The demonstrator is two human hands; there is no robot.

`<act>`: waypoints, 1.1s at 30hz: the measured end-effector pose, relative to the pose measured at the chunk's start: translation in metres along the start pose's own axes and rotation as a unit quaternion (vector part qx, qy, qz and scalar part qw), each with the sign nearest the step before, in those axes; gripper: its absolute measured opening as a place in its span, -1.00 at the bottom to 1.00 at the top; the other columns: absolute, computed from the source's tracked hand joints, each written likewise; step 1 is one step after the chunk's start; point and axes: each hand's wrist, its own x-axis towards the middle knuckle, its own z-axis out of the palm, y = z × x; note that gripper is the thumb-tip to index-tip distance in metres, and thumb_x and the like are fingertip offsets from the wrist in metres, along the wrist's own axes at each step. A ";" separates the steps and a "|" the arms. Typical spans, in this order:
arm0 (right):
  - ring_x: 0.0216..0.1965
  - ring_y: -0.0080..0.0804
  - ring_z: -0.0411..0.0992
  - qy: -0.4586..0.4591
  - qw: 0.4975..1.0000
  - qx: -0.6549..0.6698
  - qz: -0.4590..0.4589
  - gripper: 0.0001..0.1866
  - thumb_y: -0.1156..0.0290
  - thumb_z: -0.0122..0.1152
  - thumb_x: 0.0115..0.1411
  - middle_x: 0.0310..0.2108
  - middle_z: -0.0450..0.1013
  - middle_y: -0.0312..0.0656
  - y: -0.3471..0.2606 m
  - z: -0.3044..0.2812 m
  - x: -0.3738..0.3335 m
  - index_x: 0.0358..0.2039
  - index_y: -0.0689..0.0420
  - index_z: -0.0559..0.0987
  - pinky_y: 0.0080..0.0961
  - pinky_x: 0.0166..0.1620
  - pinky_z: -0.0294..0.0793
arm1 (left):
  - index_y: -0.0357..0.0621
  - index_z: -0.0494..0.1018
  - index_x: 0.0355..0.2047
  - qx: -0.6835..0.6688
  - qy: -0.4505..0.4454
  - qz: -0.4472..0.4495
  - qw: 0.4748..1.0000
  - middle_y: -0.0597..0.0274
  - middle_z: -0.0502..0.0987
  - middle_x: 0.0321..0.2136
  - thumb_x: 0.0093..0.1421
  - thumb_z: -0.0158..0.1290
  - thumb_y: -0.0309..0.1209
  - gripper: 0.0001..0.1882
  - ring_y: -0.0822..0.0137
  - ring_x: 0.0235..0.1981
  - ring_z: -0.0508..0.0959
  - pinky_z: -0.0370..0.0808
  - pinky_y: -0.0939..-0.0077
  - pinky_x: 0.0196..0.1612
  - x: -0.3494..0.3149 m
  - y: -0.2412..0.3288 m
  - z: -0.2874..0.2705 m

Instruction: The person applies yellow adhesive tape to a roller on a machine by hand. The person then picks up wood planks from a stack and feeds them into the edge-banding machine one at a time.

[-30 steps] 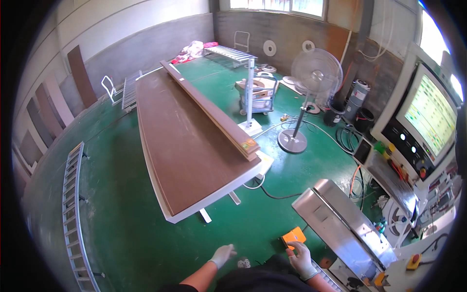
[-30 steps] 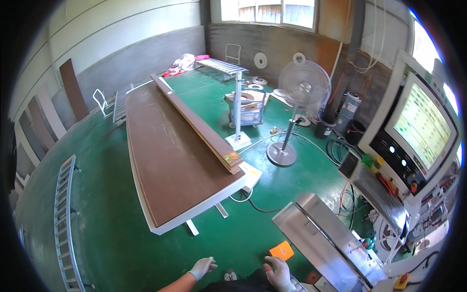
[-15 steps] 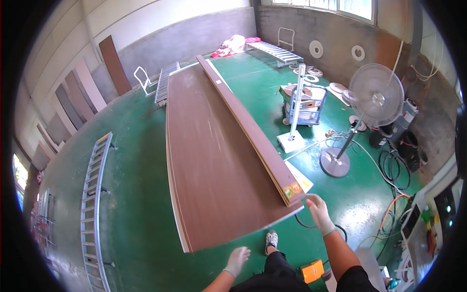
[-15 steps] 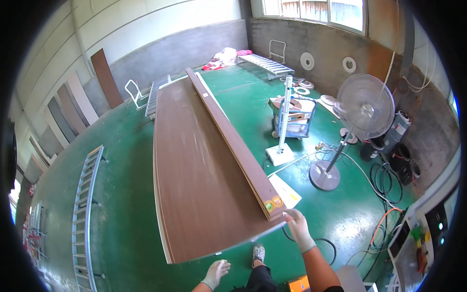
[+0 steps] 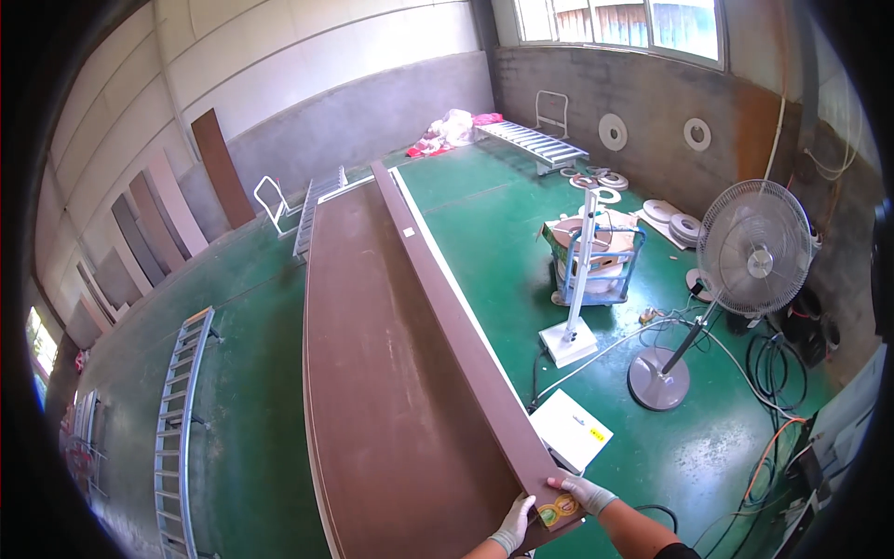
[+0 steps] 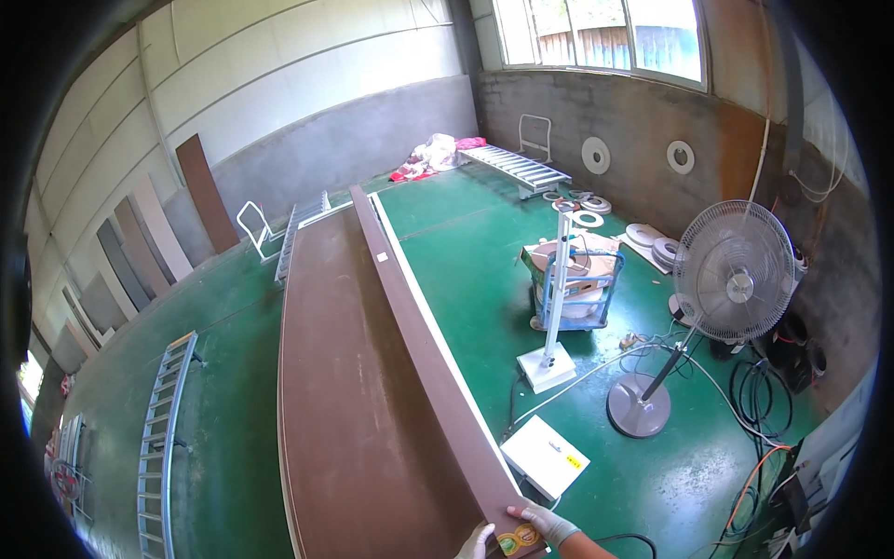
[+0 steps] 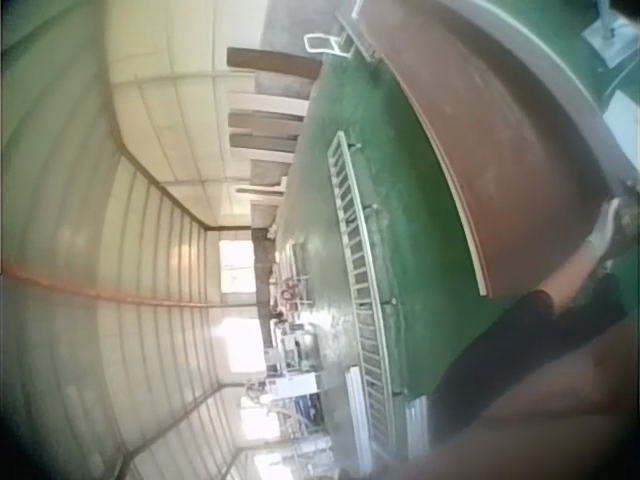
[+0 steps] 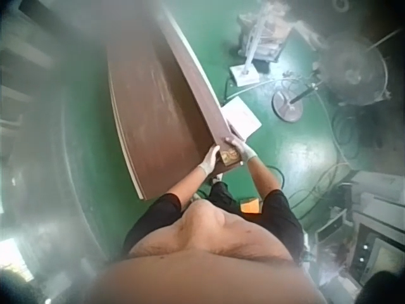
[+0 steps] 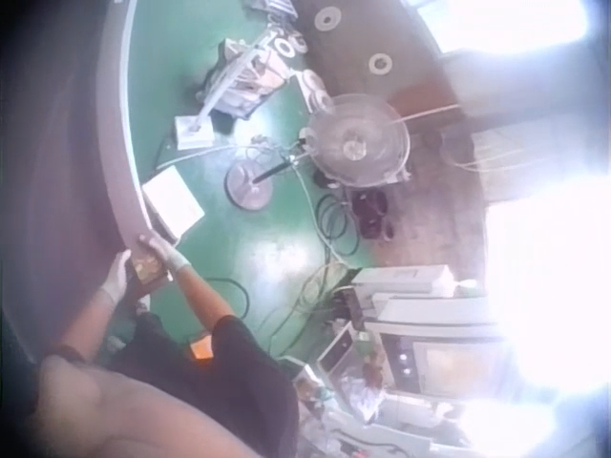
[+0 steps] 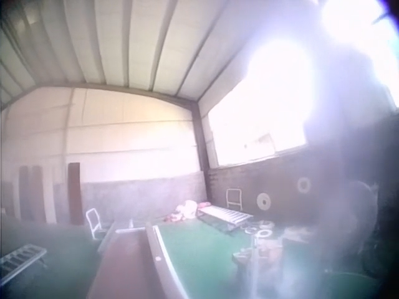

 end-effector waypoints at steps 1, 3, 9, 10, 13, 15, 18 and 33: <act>0.01 -0.34 0.61 0.029 0.999 -0.038 0.010 -0.20 0.03 0.37 0.33 0.12 0.55 -0.04 -0.002 0.012 0.000 0.43 0.13 0.29 -0.41 0.03 0.67 | -0.22 0.28 0.37 -0.094 0.057 -0.084 0.990 0.07 0.49 0.20 0.49 -0.05 -0.13 -0.42 0.23 0.23 0.48 0.37 0.28 0.36 -0.002 -0.004 0.003; 0.00 -0.31 0.60 0.089 0.990 -0.110 -0.003 -0.17 0.03 0.34 0.36 0.15 0.52 -0.01 0.009 0.010 0.005 0.48 0.15 0.23 -0.41 0.03 0.67 | -0.20 0.37 0.30 -0.267 -0.012 -0.171 0.948 0.04 0.55 0.16 0.51 -0.05 -0.12 -0.49 0.13 0.21 0.52 0.40 0.11 0.33 -0.027 0.022 0.024; 0.48 -0.06 0.13 0.040 0.981 -0.181 -0.050 0.03 -0.15 0.21 0.38 0.54 -0.03 0.15 0.017 0.056 -0.004 0.56 0.24 -0.02 -0.34 0.42 0.24 | -0.27 0.35 0.26 -0.096 0.110 -0.029 0.989 -0.05 0.53 0.14 0.49 0.00 0.03 -0.38 0.07 0.05 0.64 0.66 0.14 0.09 -0.035 0.013 0.006; 0.57 -0.01 -0.04 0.035 0.986 -0.146 -0.067 0.03 -0.15 0.19 0.39 0.60 -0.18 0.15 0.033 0.044 0.003 0.57 0.23 -0.04 -0.35 0.49 0.11 | -0.27 0.35 0.25 -0.095 0.101 -0.053 0.989 -0.06 0.54 0.12 0.49 -0.01 0.03 -0.39 0.06 0.03 0.66 0.66 0.12 0.08 -0.043 0.023 0.014; 0.57 0.01 -0.07 0.044 0.973 -0.195 -0.119 0.02 -0.15 0.19 0.38 0.57 -0.11 0.20 0.055 0.074 0.006 0.55 0.28 0.01 -0.34 0.53 -0.04 | -0.27 0.33 0.27 -0.104 0.079 -0.061 0.990 -0.07 0.53 0.15 0.51 -0.05 0.03 -0.39 0.02 0.08 0.64 0.64 0.04 0.14 -0.069 0.035 -0.014; 0.58 0.01 -0.08 0.044 0.970 -0.198 -0.133 0.03 -0.19 0.18 0.37 0.56 -0.08 0.23 0.063 0.105 -0.007 0.53 0.30 0.03 -0.34 0.54 -0.05 | -0.27 0.32 0.28 -0.100 0.089 -0.066 0.989 -0.07 0.52 0.17 0.53 -0.08 0.01 -0.40 0.02 0.11 0.62 0.61 0.03 0.18 -0.088 0.035 -0.037; 0.58 0.05 -0.08 0.050 0.958 -0.222 -0.175 0.02 -0.23 0.16 0.37 0.55 -0.05 0.26 0.102 0.124 -0.005 0.52 0.29 0.08 -0.32 0.53 -0.05 | -0.28 0.31 0.30 -0.049 0.083 -0.048 0.994 -0.07 0.51 0.19 0.55 -0.11 0.00 -0.40 0.01 0.15 0.60 0.57 0.03 0.23 -0.113 0.019 -0.072; 0.46 0.10 0.18 0.169 0.926 -0.274 -0.198 -0.08 -0.03 0.30 0.33 0.46 0.20 0.20 0.295 0.162 -0.102 0.49 0.24 0.17 -0.16 0.43 0.23 | -0.19 0.13 0.44 0.186 -0.112 -0.074 0.973 0.03 0.39 0.31 0.50 -0.06 0.13 -0.24 0.18 0.34 0.39 0.41 0.17 0.33 -0.263 -0.088 -0.151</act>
